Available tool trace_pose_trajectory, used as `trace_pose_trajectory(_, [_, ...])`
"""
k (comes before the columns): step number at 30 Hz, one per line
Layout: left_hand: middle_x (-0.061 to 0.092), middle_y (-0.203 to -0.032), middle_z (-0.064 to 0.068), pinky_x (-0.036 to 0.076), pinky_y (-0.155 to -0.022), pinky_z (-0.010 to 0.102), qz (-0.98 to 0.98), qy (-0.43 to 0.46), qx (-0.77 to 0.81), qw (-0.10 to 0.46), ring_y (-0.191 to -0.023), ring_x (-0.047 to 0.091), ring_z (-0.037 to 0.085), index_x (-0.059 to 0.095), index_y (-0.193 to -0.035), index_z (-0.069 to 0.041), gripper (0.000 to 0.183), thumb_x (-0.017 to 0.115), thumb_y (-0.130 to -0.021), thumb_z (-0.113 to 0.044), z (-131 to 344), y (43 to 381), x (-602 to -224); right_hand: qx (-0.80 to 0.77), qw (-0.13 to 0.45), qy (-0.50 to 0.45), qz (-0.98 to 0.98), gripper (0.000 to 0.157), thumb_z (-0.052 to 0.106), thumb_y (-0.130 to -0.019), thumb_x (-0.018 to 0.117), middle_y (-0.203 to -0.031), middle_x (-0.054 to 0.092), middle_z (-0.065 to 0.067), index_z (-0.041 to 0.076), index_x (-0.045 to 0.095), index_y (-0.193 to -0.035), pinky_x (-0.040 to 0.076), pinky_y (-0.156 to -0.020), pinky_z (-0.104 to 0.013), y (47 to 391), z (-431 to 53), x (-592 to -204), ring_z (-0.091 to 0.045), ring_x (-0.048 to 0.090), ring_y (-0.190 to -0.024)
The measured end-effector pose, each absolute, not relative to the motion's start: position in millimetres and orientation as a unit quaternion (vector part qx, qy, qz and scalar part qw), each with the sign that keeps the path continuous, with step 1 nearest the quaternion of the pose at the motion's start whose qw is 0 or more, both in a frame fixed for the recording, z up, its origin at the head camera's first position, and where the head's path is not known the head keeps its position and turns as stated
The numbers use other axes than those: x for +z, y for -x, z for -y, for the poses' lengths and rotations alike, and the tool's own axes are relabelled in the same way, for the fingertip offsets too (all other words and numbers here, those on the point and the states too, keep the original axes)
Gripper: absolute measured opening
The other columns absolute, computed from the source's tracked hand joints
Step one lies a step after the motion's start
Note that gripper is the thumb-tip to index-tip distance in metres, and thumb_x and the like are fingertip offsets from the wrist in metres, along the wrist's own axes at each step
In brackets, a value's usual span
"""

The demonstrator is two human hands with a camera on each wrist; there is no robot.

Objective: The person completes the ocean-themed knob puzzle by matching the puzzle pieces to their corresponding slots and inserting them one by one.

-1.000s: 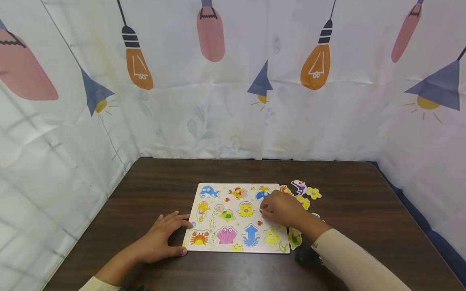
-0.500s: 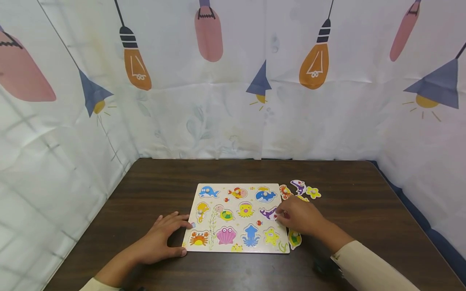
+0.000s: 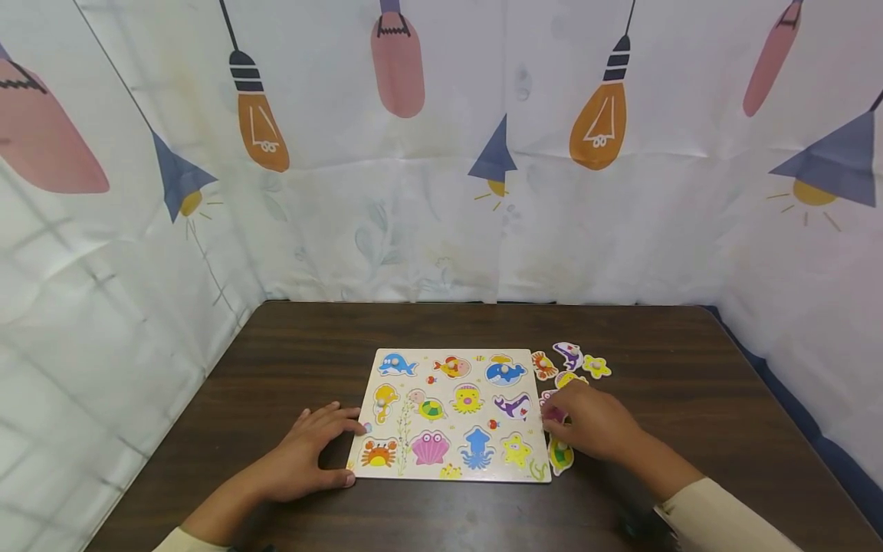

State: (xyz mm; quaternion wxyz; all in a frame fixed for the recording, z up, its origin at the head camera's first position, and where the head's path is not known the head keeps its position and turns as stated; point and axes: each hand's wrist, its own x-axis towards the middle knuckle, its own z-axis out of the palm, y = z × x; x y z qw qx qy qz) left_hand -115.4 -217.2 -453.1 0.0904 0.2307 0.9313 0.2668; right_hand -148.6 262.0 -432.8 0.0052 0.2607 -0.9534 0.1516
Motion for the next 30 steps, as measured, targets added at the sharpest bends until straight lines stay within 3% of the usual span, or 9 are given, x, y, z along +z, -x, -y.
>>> trace_pose_trajectory(6, [0.047, -0.153, -0.001, 0.006, -0.114, 0.074, -0.932, -0.23, 0.265, 0.089, -0.149, 0.027, 0.041, 0.06, -0.128, -0.032, 0.057, 0.083, -0.08, -0.052, 217, 115, -453, 0.137, -0.003, -0.236, 0.962, 0.019, 0.033, -0.084, 0.085, -0.096, 0.063, 0.014, 0.025, 0.077, -0.099, 0.055, -0.07, -0.032, 138, -270, -432, -0.008, 0.056, -0.087])
trace_pose_trajectory(15, [0.047, -0.153, -0.001, 0.006, -0.114, 0.074, -0.933, -0.229, 0.265, 0.09, -0.149, 0.028, 0.04, 0.06, -0.128, -0.032, 0.056, 0.083, -0.08, -0.052, 217, 115, -454, 0.149, -0.011, -0.235, 0.96, 0.021, 0.037, -0.085, 0.083, -0.084, 0.051, 0.018, 0.034, 0.063, -0.083, 0.042, -0.056, -0.024, 129, -274, -433, -0.001, 0.046, -0.075])
trace_pose_trajectory(30, [0.047, -0.153, 0.001, 0.007, -0.114, 0.074, -0.934, -0.231, 0.259, 0.083, -0.149, 0.028, 0.04, 0.06, -0.129, -0.032, 0.058, 0.083, -0.08, -0.053, 217, 115, -456, 0.155, -0.005, -0.25, 0.956, 0.025, 0.033, -0.084, 0.085, -0.082, 0.05, 0.02, 0.035, 0.06, -0.082, 0.042, -0.056, -0.023, 122, -274, -442, 0.003, 0.046, -0.072])
